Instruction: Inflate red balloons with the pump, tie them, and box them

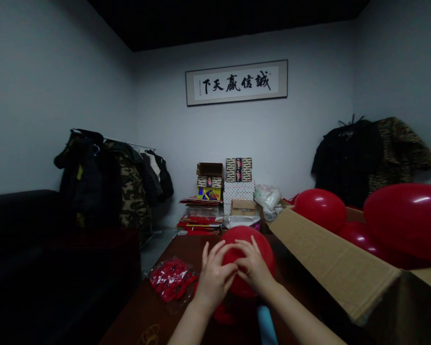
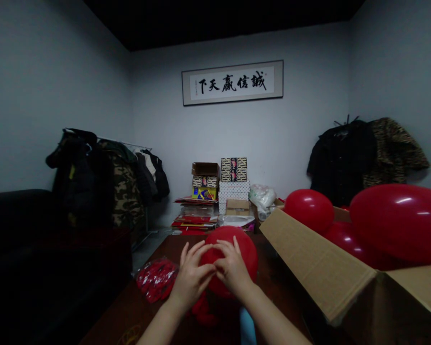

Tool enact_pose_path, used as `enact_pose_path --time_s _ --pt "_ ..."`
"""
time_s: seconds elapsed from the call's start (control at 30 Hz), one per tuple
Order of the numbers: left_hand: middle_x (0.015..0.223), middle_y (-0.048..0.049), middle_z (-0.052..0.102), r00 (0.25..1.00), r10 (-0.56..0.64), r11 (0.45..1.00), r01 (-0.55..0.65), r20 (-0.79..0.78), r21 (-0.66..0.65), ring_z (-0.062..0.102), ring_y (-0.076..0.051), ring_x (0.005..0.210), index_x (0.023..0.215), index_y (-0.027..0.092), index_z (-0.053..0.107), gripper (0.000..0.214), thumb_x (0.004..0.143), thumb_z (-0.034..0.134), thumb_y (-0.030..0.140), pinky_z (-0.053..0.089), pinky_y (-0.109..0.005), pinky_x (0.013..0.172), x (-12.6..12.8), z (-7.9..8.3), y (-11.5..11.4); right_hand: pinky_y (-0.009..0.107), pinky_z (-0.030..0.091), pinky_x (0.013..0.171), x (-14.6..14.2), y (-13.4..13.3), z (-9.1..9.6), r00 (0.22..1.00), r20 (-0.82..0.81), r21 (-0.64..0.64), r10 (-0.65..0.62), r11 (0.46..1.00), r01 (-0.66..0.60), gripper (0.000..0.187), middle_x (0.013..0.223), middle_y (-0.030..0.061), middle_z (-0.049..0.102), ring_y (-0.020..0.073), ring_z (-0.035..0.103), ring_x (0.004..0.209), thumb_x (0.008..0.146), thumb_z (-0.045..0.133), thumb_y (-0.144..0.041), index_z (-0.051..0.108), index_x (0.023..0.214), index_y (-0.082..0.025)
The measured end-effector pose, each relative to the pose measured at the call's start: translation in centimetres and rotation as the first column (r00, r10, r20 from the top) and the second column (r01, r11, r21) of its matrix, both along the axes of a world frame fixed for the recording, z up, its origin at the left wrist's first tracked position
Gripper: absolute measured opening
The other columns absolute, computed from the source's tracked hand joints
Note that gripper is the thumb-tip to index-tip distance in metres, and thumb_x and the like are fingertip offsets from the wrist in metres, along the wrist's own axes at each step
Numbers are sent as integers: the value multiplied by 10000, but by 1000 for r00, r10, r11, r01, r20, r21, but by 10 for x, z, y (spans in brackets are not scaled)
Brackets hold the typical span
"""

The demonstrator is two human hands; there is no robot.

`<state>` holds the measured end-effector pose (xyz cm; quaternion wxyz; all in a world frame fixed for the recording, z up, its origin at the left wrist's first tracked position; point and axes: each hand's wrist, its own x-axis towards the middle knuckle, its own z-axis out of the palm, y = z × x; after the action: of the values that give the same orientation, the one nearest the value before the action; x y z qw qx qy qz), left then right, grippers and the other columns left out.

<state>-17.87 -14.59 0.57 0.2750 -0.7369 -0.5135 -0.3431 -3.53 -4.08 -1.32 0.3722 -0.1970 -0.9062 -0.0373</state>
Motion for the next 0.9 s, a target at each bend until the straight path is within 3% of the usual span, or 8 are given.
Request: enact_pose_path --time_s 0.17,0.33,0.63,0.8,0.9 --pt "1382 5 479 993 33 996 -24 -109 80 374 -223 1284 942 353 659 215 828 529 224 93 -577 1093 -6 -6 1 637 83 1077 0 -2 11 1000 26 -13 -1 1000 2 111 1281 13 534 249 368 1270 694 628 -233 663 782 -291" --pt "1354 26 514 979 15 990 14 -202 138 380 -182 1286 943 317 646 180 851 509 243 -13 -509 1120 -6 -7 6 652 59 1071 0 -1 14 998 45 16 33 999 -33 58 1271 14 551 258 380 1262 704 636 -270 664 752 -287" --pt "1220 -16 601 970 -105 994 104 -218 -16 410 -215 1255 868 271 652 123 796 552 263 39 -511 1129 -15 1 1 647 88 1065 9 6 15 996 51 -75 78 994 -74 71 1247 -21 571 253 373 1268 723 632 -325 668 784 -321" --pt "1169 -58 606 970 -68 995 47 -235 -91 430 -239 1221 934 242 622 219 715 613 237 14 -542 1122 -21 2 -3 655 71 1064 14 11 14 990 11 -110 143 984 -141 94 1237 -26 573 257 355 1280 716 640 -342 672 803 -351" --pt "1140 -71 613 975 -23 999 12 -223 -52 451 -249 1195 908 231 614 192 716 610 244 9 -556 1115 -23 3 -1 641 79 1071 13 10 12 988 -9 -119 156 981 -156 112 1229 -35 578 250 355 1282 710 643 -310 671 806 -360"
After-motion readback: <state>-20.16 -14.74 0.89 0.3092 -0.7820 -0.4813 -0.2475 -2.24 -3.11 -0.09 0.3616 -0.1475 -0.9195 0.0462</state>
